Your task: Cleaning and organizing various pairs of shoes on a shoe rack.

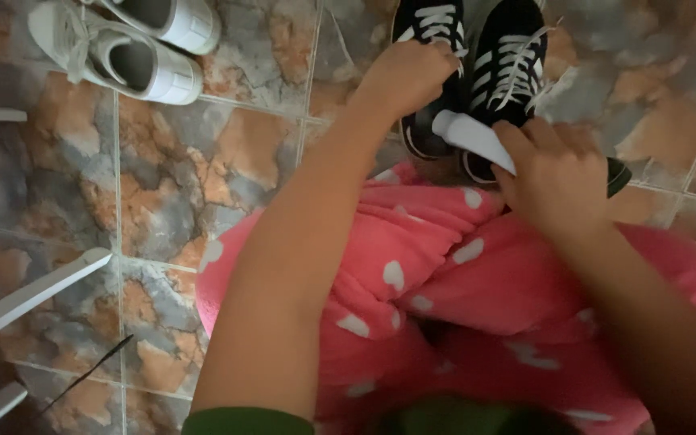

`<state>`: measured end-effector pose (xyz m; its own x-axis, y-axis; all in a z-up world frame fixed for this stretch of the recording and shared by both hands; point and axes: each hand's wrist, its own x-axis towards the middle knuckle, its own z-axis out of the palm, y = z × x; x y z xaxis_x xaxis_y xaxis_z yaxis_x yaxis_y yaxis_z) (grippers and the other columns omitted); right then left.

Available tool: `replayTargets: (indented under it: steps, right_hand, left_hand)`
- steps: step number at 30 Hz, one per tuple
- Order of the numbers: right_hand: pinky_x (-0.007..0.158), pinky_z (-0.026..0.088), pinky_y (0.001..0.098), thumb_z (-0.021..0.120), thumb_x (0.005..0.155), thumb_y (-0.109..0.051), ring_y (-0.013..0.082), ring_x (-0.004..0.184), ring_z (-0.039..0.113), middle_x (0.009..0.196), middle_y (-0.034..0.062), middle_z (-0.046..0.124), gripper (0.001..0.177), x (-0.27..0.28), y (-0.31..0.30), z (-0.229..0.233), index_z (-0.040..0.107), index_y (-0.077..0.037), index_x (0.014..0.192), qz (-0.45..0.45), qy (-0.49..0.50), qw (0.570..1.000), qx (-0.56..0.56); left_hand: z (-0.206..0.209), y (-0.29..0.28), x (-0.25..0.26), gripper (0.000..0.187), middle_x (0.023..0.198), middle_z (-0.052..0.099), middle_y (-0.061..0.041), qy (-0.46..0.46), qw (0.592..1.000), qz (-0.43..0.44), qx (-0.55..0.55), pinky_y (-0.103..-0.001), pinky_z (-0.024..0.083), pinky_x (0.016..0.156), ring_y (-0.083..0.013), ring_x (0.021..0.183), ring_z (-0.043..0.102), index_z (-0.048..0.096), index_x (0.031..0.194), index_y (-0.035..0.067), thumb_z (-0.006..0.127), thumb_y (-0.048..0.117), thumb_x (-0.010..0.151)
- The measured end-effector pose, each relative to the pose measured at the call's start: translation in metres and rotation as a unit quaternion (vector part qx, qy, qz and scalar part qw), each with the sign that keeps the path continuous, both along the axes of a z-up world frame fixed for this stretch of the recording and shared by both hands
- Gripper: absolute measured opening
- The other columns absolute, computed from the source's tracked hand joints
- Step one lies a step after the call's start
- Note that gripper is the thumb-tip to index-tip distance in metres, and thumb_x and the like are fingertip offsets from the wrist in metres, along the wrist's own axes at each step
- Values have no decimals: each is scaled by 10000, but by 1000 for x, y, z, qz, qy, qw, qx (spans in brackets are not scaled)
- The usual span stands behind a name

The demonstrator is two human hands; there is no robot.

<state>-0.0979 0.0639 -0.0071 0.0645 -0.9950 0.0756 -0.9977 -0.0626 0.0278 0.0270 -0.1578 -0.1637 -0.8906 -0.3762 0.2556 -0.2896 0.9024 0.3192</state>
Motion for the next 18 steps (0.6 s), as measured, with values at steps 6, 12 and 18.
replayTargets:
  steps: [6, 12, 18]
  right_hand:
    - [730, 603, 432, 849, 849, -318, 319, 888, 738, 1139, 162, 735, 612, -37, 5, 16, 659, -116, 1395, -169, -209, 955, 126]
    - [705, 607, 385, 834, 817, -237, 282, 894, 740, 1129, 215, 724, 674, -102, 53, 19, 608, 19, 1398, -180, -210, 955, 103]
    - [794, 591, 396, 881, 855, -289, 291, 961, 733, 1167, 135, 733, 566, -96, 77, 9, 694, -85, 1348, -158, -99, 980, 64]
  left_hand:
    - [13, -4, 10, 269, 1101, 711, -105, -35, 999, -17, 20, -461, 582, 791, -325, 935, 722, 754, 1063, 80, 758, 136, 800]
    - [49, 5, 8, 378, 1176, 645, -48, -2, 999, -16, 34, -537, 511, 879, -292, 1128, 624, 716, 1130, 96, 837, 303, 839]
    - [46, 72, -43, 514, 1172, 641, -68, 52, 996, -59, -39, -521, 504, 923, -311, 1146, 599, 704, 1116, 111, 815, 313, 656]
